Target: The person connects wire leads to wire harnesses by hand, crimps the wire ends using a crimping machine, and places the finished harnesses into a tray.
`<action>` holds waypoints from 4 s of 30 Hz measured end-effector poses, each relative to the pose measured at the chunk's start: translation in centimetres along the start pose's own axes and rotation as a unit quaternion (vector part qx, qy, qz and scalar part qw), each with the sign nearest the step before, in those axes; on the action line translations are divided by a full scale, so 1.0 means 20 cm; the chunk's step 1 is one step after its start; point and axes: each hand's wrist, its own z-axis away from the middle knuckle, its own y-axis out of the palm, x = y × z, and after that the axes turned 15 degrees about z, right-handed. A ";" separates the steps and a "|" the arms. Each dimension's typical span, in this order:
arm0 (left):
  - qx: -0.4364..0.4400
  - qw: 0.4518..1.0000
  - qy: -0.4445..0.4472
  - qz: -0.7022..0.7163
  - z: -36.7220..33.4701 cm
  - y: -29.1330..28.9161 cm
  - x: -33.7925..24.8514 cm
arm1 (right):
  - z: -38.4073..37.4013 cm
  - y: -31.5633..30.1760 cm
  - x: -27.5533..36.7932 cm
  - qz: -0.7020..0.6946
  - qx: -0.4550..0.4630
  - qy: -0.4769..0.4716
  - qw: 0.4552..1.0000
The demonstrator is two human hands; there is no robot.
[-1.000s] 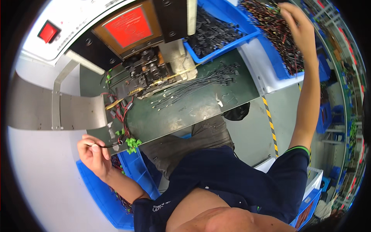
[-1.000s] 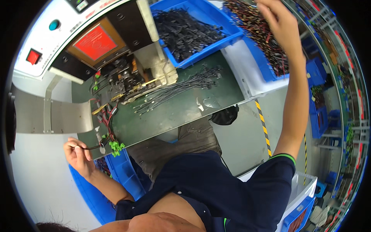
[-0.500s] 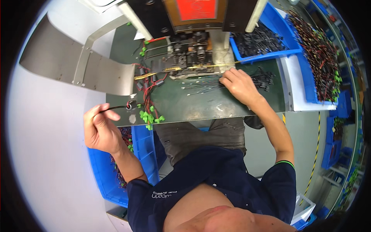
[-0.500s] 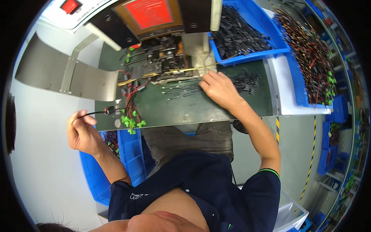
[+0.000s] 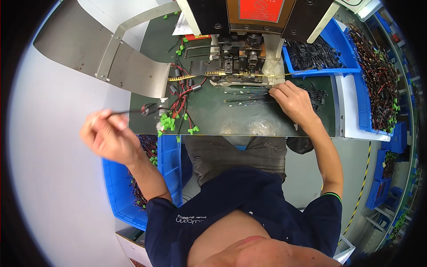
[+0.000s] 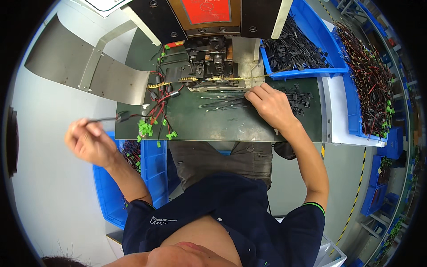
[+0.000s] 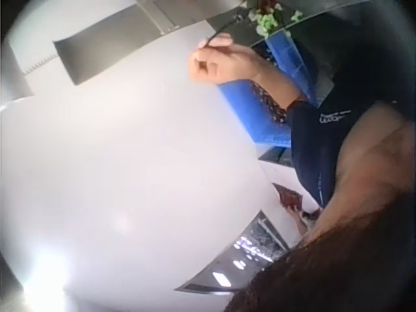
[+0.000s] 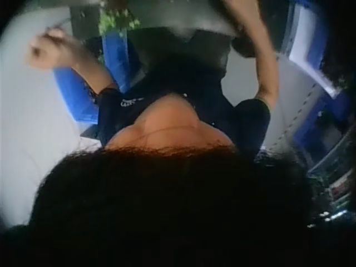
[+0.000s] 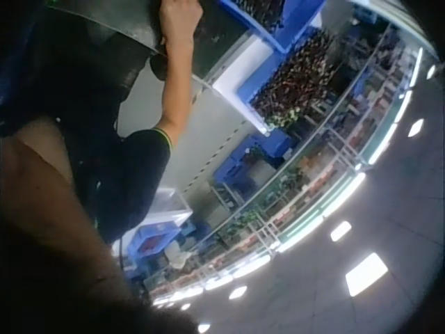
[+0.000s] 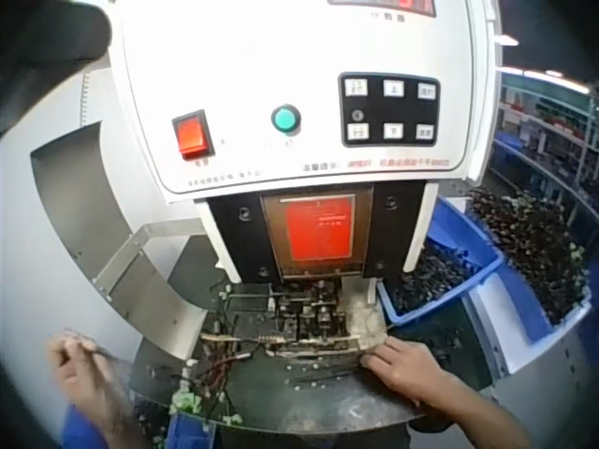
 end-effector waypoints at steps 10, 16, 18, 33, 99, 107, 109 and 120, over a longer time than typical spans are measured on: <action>-0.011 0.996 -0.088 -0.022 -0.03 0.03 0.00 | -0.03 -0.38 -0.05 -0.039 -0.081 0.053 0.995; 0.050 0.988 0.095 0.108 -0.06 0.07 -0.05 | -0.01 -0.53 -0.01 -0.134 -0.101 0.128 0.978; 0.057 0.998 0.032 -0.017 -0.06 0.08 -0.06 | 0.00 -0.53 -0.01 -0.179 -0.113 0.148 0.966; 0.051 0.997 -0.060 0.014 -0.08 -0.03 -0.06 | 0.15 -0.36 0.10 -0.292 0.249 -0.022 0.923; 0.042 0.976 -0.029 0.213 0.02 -0.07 -0.42 | -0.55 0.30 0.91 -0.627 0.134 0.171 0.748; 0.145 0.870 -0.452 0.135 0.36 0.16 -0.37 | -0.27 0.08 0.78 -0.646 0.122 0.291 0.695; 0.159 0.846 -0.485 0.155 0.46 0.22 -0.25 | -0.19 0.04 0.77 -0.645 0.092 0.310 0.692; 0.023 0.828 -0.532 0.177 0.73 0.31 0.17 | -0.01 0.01 0.80 -0.666 0.007 0.351 0.658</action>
